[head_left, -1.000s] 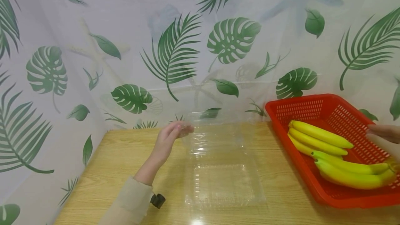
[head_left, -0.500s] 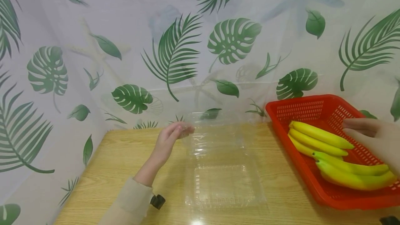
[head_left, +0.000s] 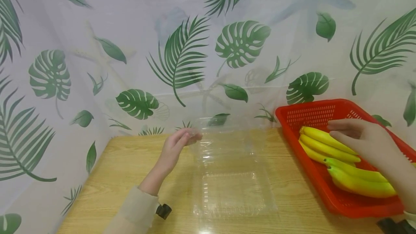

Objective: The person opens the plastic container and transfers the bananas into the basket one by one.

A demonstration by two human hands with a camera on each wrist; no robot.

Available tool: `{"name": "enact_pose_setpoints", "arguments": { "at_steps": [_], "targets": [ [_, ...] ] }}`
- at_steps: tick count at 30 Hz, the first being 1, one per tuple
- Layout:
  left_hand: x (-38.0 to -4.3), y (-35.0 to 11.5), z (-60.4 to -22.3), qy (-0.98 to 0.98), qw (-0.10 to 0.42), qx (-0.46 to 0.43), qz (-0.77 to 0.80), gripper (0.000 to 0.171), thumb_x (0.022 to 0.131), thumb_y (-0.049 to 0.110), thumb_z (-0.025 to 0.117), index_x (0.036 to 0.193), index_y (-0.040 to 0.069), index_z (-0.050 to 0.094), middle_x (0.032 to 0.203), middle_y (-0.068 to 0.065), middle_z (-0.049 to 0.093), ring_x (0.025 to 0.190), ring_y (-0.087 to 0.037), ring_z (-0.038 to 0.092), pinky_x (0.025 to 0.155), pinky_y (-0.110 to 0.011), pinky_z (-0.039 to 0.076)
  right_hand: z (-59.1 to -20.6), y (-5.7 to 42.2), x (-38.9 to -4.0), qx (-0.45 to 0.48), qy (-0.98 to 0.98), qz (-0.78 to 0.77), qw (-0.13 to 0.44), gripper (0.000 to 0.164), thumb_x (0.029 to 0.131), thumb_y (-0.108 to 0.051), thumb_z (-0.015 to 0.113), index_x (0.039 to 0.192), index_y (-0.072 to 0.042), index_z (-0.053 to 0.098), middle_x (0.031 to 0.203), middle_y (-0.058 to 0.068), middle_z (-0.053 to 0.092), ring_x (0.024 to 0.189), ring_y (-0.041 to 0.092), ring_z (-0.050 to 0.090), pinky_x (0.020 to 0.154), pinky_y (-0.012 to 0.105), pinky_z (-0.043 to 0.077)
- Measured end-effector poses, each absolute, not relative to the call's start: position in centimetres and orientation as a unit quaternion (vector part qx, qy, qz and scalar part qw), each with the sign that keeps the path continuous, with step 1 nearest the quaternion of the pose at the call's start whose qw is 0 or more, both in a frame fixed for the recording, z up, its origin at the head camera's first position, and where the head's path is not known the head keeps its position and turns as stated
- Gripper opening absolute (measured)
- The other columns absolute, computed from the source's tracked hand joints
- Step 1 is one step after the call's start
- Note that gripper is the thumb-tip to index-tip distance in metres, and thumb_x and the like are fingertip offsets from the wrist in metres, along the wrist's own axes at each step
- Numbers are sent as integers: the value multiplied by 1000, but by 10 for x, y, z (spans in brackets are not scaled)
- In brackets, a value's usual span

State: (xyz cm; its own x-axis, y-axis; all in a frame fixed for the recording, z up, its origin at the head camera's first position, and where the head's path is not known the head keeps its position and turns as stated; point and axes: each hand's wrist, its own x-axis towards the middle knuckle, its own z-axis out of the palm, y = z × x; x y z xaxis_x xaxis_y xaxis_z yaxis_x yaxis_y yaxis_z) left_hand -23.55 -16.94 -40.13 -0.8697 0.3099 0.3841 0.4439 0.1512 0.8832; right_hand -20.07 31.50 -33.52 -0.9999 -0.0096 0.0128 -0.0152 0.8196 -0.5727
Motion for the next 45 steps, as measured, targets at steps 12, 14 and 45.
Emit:
{"name": "enact_pose_setpoints", "arguments": {
  "at_steps": [12,14,45],
  "targets": [
    [-233,-169,-402,-755,53,-253,-602,43,113,18,38,132,-13,61,131,-35,68,124,-53,67,116,-54,53,-332,286,-201,56,-946,320,5,56,106,-39,65,147,-1,59,139,29,68,127,50,63,92,31,60],
    [-232,-168,-402,-756,54,-254,-602,42,113,18,39,132,-13,61,131,-35,68,124,-53,67,116,-55,53,-331,281,-200,63,-944,324,5,54,106,-37,66,147,-2,60,139,27,68,126,49,65,92,29,61],
    [-213,-176,-404,-766,59,-291,-570,38,103,6,46,131,-16,60,131,-39,64,118,8,60,109,-18,51,-337,215,-194,130,-922,364,-4,45,107,-32,65,142,-4,64,137,19,72,122,38,70,103,55,61]
  ]
}}
